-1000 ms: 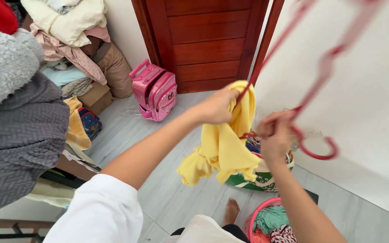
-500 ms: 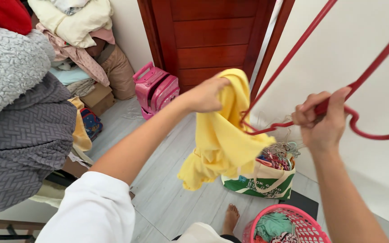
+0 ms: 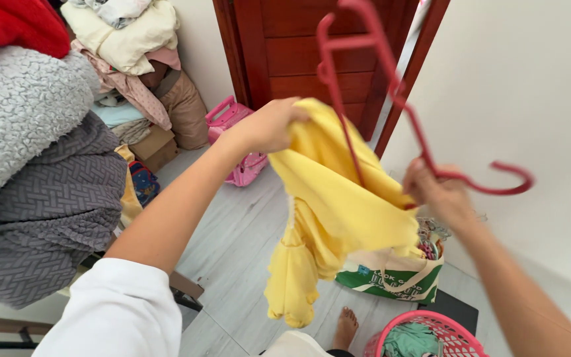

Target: The person takes clothes from a pink laundry basket, places them on hangers, and hangs them on a metal clothing rack. The person handles a yellow top, a green t-shirt, and a striped top, placing each on a hanger and then on the rack.

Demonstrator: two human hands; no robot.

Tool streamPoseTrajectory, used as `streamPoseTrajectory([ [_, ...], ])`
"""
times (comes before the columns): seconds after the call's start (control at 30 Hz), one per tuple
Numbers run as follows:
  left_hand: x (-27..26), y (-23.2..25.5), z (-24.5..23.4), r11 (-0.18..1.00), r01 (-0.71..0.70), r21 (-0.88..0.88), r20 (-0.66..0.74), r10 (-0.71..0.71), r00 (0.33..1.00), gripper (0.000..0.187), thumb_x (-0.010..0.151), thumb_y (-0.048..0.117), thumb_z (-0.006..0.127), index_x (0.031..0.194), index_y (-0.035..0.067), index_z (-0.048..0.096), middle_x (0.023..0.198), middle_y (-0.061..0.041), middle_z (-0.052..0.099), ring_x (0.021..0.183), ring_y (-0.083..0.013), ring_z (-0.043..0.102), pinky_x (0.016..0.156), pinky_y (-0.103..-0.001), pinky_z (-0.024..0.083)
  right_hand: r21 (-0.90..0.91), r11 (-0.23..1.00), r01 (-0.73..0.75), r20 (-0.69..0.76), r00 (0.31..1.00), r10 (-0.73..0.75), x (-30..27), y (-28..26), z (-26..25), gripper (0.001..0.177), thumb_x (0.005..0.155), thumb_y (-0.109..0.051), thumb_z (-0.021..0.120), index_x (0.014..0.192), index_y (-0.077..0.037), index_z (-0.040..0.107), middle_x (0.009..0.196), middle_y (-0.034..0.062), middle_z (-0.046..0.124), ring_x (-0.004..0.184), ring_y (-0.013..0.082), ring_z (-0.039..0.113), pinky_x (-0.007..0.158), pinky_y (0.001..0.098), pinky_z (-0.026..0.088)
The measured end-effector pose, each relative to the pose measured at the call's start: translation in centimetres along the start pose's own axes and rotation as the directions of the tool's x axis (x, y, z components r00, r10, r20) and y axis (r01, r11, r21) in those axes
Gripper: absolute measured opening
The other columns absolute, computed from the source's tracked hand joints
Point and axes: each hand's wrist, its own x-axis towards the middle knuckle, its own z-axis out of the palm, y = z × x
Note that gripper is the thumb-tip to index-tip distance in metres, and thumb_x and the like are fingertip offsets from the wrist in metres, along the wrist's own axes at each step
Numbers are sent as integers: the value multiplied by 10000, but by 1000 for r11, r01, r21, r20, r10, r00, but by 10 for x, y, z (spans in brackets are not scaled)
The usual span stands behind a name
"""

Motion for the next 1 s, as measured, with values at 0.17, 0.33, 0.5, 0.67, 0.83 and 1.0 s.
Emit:
streamPoseTrajectory([
  [0.17,-42,-40,36,938,273,215,112,-302,947,534,742,-42,637,1138,275,805,1110,-84,711,1098,-316,647,958,-412,538,21,988,-154,144,978,150,2,-30,-32,661,1090,-490,395,659,-14,553,517,6,350,461,142,297,440,337,260],
  [0.33,-56,-33,96,845,465,263,8,-484,875,680,756,-8,650,1379,260,595,1172,-179,629,1060,-396,616,870,-496,543,-252,950,-185,187,954,235,-7,-21,-17,672,1061,-494,383,652,-7,601,513,28,401,483,153,385,452,346,337],
  [0.5,-32,-12,147,-127,470,-873,434,-639,635,628,806,-83,431,1344,232,501,1232,-113,639,1107,-318,664,881,-546,579,-429,903,-31,263,952,157,-21,14,10,613,1003,-509,413,655,-54,632,514,25,428,507,141,448,481,321,388],
  [0.67,-12,-14,157,-506,296,-810,533,-426,731,327,843,187,538,1083,-13,633,1035,-210,708,951,-338,696,811,-470,608,-310,941,-137,220,952,211,-49,39,14,642,1016,-545,350,662,-56,571,557,14,349,545,155,368,512,337,335],
  [0.83,-17,-23,145,46,445,-894,339,-580,741,406,715,-64,583,1095,16,699,1010,-162,719,923,-302,722,811,-415,586,-235,941,-244,200,935,292,-57,41,-5,741,1029,-608,200,601,-57,448,529,23,351,496,179,363,495,371,333],
  [1.0,-33,-25,136,693,503,-516,-137,-646,751,464,733,-18,592,1129,115,794,1038,-217,773,939,-311,764,876,-379,579,-541,806,-240,269,859,436,-77,49,15,763,997,-649,309,574,-32,459,534,55,387,514,183,423,544,354,400],
])
